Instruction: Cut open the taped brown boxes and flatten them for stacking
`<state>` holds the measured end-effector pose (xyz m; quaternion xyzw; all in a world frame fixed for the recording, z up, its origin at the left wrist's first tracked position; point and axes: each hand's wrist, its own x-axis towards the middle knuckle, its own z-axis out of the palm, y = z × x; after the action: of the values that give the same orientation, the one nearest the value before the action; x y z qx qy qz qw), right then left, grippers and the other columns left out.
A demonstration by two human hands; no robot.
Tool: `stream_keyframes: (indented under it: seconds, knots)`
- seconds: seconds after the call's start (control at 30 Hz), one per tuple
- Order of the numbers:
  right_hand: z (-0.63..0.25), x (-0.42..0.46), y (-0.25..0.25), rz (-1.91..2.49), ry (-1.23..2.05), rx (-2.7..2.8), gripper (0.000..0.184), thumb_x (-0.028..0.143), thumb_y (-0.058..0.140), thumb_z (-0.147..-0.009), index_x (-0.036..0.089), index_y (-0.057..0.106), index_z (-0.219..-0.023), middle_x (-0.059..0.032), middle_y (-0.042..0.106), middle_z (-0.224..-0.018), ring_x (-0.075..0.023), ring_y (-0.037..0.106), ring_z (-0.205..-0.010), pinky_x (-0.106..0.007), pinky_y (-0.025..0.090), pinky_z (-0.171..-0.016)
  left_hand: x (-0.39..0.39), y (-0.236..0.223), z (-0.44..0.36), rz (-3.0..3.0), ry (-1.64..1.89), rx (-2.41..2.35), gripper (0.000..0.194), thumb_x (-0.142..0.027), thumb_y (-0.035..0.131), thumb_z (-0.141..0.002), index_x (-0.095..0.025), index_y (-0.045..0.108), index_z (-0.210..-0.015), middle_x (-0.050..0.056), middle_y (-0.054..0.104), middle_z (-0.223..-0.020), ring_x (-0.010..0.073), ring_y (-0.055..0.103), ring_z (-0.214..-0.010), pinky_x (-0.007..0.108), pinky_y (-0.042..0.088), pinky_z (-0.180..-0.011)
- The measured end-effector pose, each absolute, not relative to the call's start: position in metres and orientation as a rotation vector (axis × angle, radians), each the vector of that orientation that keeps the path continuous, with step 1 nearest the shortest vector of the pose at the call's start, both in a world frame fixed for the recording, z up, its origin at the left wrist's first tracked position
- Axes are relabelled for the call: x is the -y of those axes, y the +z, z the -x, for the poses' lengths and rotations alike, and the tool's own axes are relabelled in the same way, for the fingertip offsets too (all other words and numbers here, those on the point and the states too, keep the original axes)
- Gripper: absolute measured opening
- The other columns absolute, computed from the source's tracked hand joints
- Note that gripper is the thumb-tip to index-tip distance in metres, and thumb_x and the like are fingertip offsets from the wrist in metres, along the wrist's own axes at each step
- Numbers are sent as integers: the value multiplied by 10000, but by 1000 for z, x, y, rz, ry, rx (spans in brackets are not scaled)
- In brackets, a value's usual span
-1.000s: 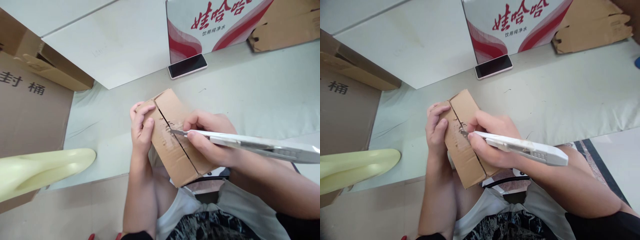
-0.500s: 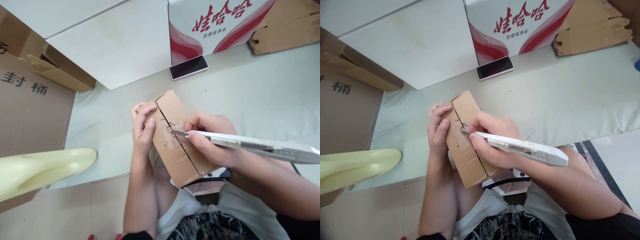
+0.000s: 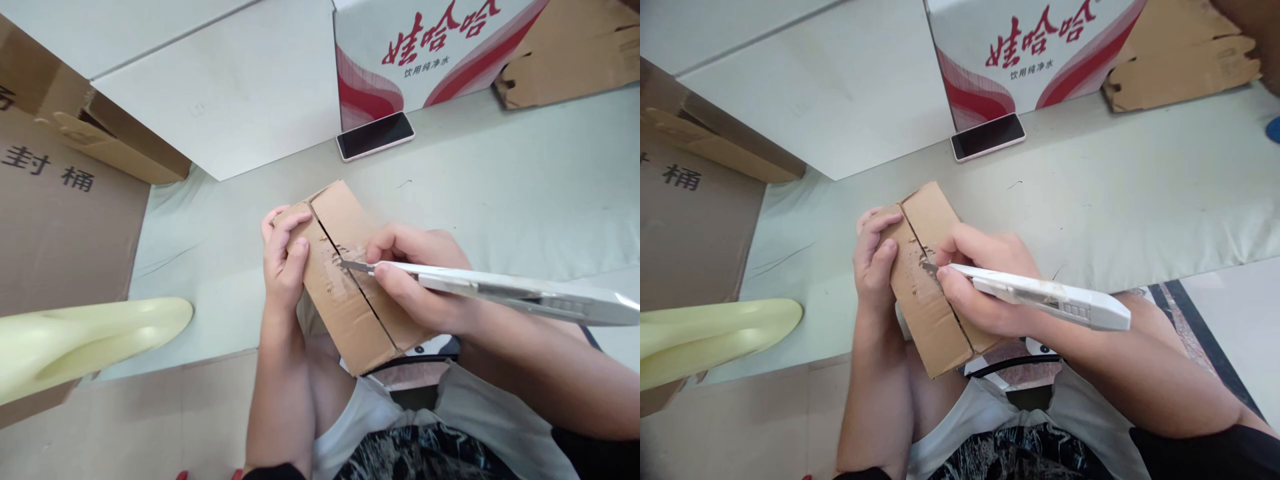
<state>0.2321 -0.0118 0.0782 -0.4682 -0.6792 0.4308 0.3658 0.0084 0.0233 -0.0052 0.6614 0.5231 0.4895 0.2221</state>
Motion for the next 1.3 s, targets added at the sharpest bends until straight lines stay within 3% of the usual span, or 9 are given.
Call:
stream_keyframes:
  seconds: [1.3]
  knots:
    - [-233, 13, 77, 1183, 1122, 1744, 63, 209, 537, -908, 232, 526, -850, 58, 554, -674, -98, 415, -578, -296, 308, -582, -23, -7, -8, -1820, 1382, -1399, 423, -638, 588, -965, -299, 744, -1166, 81, 655, -1254, 322, 522, -1361, 534, 395, -1231]
